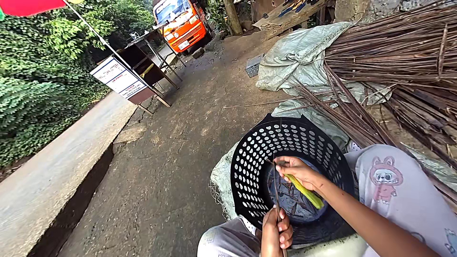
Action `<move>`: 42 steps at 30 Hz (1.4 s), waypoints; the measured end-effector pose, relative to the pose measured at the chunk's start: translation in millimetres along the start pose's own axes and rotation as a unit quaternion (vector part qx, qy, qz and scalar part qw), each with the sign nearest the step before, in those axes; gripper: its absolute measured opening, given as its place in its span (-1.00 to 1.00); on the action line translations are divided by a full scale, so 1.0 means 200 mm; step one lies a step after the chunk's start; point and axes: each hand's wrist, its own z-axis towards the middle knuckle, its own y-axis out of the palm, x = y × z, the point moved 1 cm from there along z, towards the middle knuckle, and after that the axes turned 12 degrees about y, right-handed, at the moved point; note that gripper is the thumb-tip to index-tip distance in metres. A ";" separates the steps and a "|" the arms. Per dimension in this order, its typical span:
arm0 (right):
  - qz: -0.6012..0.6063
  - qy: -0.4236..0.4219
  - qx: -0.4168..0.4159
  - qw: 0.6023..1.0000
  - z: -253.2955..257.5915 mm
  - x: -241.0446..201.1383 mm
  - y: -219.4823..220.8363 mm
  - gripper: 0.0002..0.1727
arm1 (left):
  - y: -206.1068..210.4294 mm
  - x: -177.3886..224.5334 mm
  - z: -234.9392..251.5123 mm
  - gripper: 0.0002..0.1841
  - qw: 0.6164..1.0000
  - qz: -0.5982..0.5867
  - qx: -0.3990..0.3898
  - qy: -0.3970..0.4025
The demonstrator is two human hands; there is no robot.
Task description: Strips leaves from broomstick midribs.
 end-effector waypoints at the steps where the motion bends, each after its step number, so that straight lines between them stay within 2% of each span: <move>1: 0.017 -0.001 0.020 1.000 0.01 -0.01 -0.02 -0.80 | -0.01 0.00 -0.01 -0.47 1.000 -0.011 -0.008 0.000; 3: 0.025 0.000 0.040 0.999 0.02 -0.05 -0.06 -0.84 | -0.04 0.02 -0.03 -0.46 1.000 -0.029 -0.010 0.002; 8: -0.061 0.034 -0.056 0.996 -0.06 -0.05 -0.01 -0.83 | -0.06 0.03 -0.02 -0.46 0.999 -0.049 0.004 -0.008; 12: -0.090 0.032 -0.094 0.991 -0.11 0.00 0.02 -0.77 | -0.04 0.02 -0.02 -0.42 0.999 -0.035 0.011 -0.011; 15: -0.067 0.016 -0.083 0.994 -0.14 0.02 0.05 -0.73 | -0.02 0.02 -0.03 -0.48 0.995 0.088 0.034 0.037; 18: -0.060 -0.006 -0.086 0.995 -0.17 0.04 0.06 -0.73 | 0.03 -0.01 -0.04 -0.78 0.947 0.295 0.063 0.109; 19: -0.059 -0.012 -0.092 0.994 -0.18 0.06 0.07 -0.74 | 0.04 -0.02 -0.04 -0.91 0.932 0.339 0.056 0.117; 20: -0.060 -0.019 -0.100 0.993 -0.18 0.07 0.08 -0.74 | 0.05 -0.04 -0.03 -0.93 0.923 0.363 0.049 0.122; 22: -0.071 -0.029 -0.111 0.991 -0.19 0.10 0.09 -0.74 | 0.05 -0.07 -0.01 -0.84 0.918 0.371 0.046 0.130; 24: -0.078 -0.035 -0.111 0.990 -0.19 0.10 0.09 -0.74 | 0.05 -0.07 -0.01 -0.76 0.932 0.332 0.053 0.132; 28: -0.120 -0.063 -0.066 0.989 -0.19 0.05 0.08 -0.72 | 0.04 -0.04 -0.02 -0.71 0.945 0.289 0.065 0.141; 30: -0.202 -0.083 -0.011 0.976 -0.19 0.01 0.06 -0.69 | 0.04 -0.03 -0.02 -0.69 0.945 0.287 0.065 0.143; 32: -0.337 -0.092 0.062 0.935 -0.18 -0.02 0.02 -0.65 | 0.04 -0.03 -0.02 -0.69 0.945 0.285 0.068 0.145; 34: -0.456 -0.051 0.095 0.883 -0.17 -0.04 -0.01 -0.38 | 0.04 -0.03 -0.02 -0.70 0.944 0.289 0.066 0.147; 35: -0.474 -0.034 0.095 0.875 -0.16 -0.04 -0.02 -0.25 | 0.04 -0.03 -0.02 -0.70 0.943 0.290 0.067 0.147; 36: -0.458 -0.032 0.082 0.885 -0.15 -0.02 -0.02 -0.22 | 0.04 -0.03 -0.02 -0.70 0.943 0.290 0.069 0.147; 39: -0.322 -0.037 -0.016 0.946 -0.17 0.07 0.02 -0.38 | 0.04 -0.03 -0.01 -0.71 0.944 0.287 0.069 0.151; 40: -0.302 -0.031 -0.055 0.951 -0.18 0.10 0.04 -0.43 | 0.03 -0.04 -0.01 -0.71 0.943 0.288 0.067 0.153; 42: -0.343 -0.016 -0.093 0.935 -0.18 0.14 0.07 -0.50 | 0.03 -0.04 -0.01 -0.78 0.937 0.304 0.071 0.159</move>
